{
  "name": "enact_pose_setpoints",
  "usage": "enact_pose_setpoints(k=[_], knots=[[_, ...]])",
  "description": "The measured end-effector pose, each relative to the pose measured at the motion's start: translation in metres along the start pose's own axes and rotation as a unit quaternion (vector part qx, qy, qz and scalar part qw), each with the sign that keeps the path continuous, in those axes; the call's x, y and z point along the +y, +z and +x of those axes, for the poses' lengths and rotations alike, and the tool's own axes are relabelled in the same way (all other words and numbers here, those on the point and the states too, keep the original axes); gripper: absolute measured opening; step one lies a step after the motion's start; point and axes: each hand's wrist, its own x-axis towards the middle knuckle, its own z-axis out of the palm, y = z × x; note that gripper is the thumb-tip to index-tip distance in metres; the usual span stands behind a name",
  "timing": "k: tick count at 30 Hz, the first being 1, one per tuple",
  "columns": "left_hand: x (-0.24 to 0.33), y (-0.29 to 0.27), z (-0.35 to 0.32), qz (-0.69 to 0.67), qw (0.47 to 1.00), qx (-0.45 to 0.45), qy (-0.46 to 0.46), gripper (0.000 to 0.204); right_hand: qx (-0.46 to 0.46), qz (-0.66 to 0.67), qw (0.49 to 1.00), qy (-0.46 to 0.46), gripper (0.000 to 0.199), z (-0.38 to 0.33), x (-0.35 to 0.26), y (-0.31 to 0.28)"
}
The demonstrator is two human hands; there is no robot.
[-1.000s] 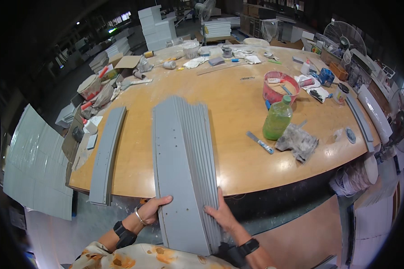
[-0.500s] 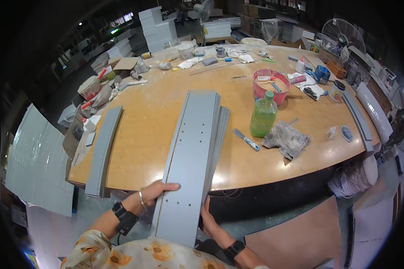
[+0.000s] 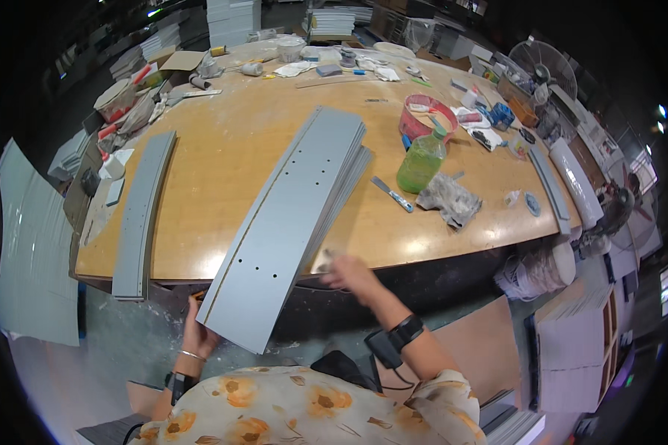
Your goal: Deburring edges with a scraper and cleaning curved furniture panels with a cloth and solvent.
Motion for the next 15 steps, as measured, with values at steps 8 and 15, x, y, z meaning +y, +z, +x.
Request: enact_pose_setpoints(k=[8, 15], knots=[[-0.050, 0.039, -0.019, 0.028, 0.970, -0.049, 0.238, 0.067, 0.172, 0.032, 0.977, -0.124, 0.063, 0.103, -0.090, -0.101], [-0.104, 0.003, -0.001, -0.100, 0.953, 0.165, 0.232, 0.066, 0.220, 0.011, 0.962, -0.163, 0.067, 0.234, -0.116, -0.150]])
